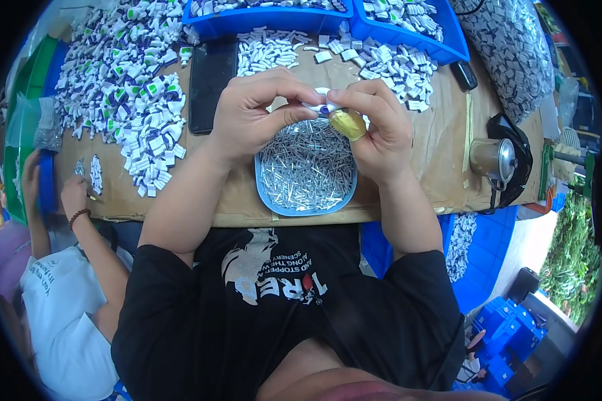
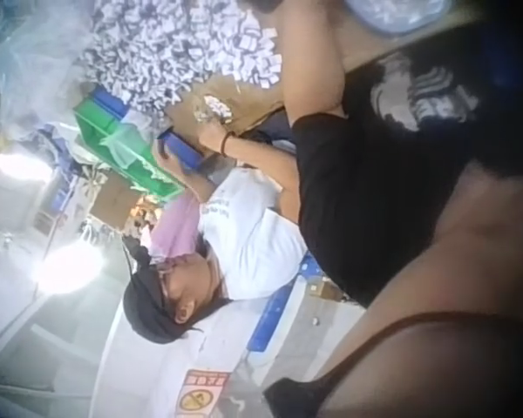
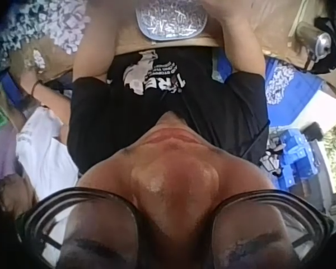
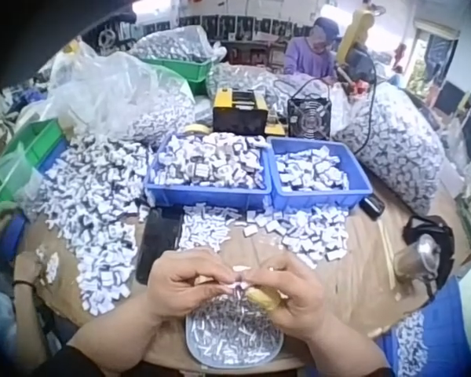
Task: Assemble small white components with yellow components at a workstation.
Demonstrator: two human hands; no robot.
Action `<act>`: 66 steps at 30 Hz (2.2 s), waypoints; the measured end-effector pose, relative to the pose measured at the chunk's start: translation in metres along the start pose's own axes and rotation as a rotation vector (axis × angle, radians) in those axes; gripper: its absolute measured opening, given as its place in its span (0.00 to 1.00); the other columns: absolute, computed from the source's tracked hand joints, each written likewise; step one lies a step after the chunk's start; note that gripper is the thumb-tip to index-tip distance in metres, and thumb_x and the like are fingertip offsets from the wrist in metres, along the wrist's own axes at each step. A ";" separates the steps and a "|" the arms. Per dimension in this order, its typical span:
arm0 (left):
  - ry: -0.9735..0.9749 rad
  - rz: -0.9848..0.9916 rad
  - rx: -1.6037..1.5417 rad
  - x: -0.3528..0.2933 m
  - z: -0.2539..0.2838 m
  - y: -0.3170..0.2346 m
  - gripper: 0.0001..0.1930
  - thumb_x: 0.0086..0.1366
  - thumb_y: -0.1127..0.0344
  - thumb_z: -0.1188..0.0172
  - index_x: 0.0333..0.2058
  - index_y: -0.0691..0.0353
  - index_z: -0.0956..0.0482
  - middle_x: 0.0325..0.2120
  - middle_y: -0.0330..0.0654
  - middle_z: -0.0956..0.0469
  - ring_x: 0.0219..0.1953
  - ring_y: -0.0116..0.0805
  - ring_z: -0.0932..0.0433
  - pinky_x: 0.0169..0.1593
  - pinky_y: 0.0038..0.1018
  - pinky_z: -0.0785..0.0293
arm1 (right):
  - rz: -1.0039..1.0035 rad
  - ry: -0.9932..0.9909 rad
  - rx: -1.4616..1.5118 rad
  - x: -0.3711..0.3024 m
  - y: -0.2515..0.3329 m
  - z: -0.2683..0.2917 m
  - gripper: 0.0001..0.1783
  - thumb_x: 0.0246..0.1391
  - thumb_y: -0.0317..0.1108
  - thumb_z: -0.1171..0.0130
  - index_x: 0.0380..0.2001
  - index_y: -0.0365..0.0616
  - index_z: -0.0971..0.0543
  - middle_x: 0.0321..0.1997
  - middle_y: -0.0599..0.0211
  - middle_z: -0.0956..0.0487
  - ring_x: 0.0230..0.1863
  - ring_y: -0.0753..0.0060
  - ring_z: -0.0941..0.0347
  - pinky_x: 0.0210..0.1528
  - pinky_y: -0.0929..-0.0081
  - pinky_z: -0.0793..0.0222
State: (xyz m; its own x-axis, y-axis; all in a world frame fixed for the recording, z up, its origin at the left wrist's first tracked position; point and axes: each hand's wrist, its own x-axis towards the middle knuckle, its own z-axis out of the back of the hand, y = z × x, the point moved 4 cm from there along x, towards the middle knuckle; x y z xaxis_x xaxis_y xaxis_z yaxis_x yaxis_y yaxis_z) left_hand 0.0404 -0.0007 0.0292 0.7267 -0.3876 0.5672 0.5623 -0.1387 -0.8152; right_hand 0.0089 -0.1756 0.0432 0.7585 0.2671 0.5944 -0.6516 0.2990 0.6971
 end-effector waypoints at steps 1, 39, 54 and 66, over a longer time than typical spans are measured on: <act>0.001 0.001 -0.001 0.000 0.000 -0.001 0.08 0.52 0.73 0.33 0.33 0.65 0.18 0.28 0.42 0.19 0.29 0.27 0.23 0.33 0.20 0.29 | 0.017 0.008 -0.018 0.000 -0.001 0.000 0.17 0.42 0.19 0.37 0.40 0.41 0.22 0.34 0.63 0.26 0.34 0.71 0.29 0.36 0.78 0.34; -0.071 0.679 -0.849 -0.010 -0.011 0.015 0.21 0.68 0.53 0.50 0.43 0.70 0.23 0.33 0.42 0.22 0.30 0.22 0.27 0.37 0.18 0.28 | -0.092 0.123 -0.232 -0.003 -0.013 -0.013 0.27 0.44 0.37 0.33 0.47 0.39 0.29 0.41 0.55 0.24 0.39 0.56 0.25 0.38 0.69 0.29; -0.238 0.429 1.337 -0.016 0.129 0.029 0.12 0.59 0.65 0.49 0.39 0.59 0.21 0.40 0.50 0.24 0.42 0.51 0.25 0.46 0.41 0.28 | -0.347 -0.219 0.991 0.010 -0.040 0.029 0.39 0.53 0.34 0.42 0.65 0.45 0.49 0.61 0.51 0.37 0.55 0.53 0.33 0.48 0.69 0.31; -0.010 0.679 1.208 -0.032 0.156 0.040 0.17 0.55 0.83 0.53 0.41 0.61 0.24 0.41 0.48 0.23 0.45 0.48 0.25 0.47 0.39 0.29 | 0.104 0.762 -0.195 -0.008 0.014 -0.045 0.21 0.33 0.29 0.35 0.38 0.48 0.21 0.37 0.70 0.24 0.43 0.62 0.32 0.44 0.67 0.38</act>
State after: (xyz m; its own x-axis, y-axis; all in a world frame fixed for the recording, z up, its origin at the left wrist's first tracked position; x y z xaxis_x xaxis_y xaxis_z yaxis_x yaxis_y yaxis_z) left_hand 0.1011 0.1487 -0.0029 0.9925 -0.0538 0.1093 0.0869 0.9415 -0.3255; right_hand -0.0066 -0.1326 0.0307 0.5246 0.8352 0.1651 -0.7620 0.3741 0.5286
